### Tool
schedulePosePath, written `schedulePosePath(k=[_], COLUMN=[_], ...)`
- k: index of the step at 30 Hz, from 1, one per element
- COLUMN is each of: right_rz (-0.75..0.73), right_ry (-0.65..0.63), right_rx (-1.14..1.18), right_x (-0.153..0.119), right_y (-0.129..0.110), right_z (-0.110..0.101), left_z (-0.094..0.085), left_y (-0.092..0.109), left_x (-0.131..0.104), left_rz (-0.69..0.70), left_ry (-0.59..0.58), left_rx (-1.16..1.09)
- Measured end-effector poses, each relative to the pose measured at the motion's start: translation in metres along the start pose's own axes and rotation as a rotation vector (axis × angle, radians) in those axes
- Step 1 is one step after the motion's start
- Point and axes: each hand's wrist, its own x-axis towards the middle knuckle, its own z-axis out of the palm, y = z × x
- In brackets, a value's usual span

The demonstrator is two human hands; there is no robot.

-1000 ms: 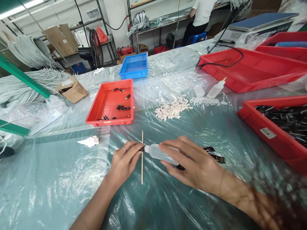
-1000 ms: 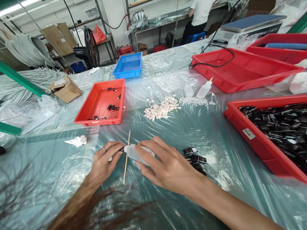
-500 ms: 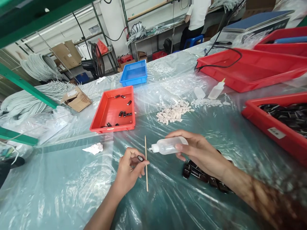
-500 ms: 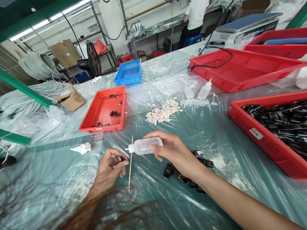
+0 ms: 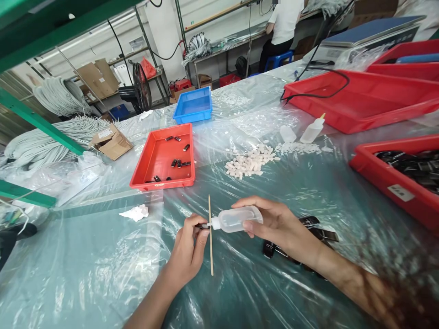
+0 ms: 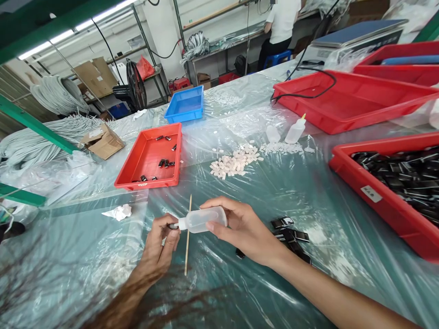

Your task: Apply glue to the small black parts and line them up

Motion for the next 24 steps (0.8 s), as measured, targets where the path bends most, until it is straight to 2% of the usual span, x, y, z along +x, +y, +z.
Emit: schedulePosePath(k=[5, 10, 12, 19, 24], right_rz=[-0.092, -0.432, -0.526, -0.639, -0.692], right_ry=[0.006, 0.009, 0.004, -0.022, -0.006], right_rx=[-0.207, -0.542, -0.641, -0.951, -1.020], right_x=[-0.006, -0.013, -0.016, -0.033, -0.035], right_y=[-0.006, -0.014, -0.018, -0.008, -0.004], right_z=[0.003, 0.008, 0.009, 0.005, 0.004], left_z=[-0.001, -0.003, -0.003, -0.003, -0.005], left_y=[0.005, 0.004, 0.002, 0.004, 0.006], left_x=[0.005, 0.003, 0.003, 0.004, 0.006], left_rz=[0.098, 0.139, 0.153, 0.205, 0.227], left_ry=[0.062, 0.081, 0.079, 0.094, 0.087], left_rx=[0.039, 0.121, 0.160, 0.231, 0.276])
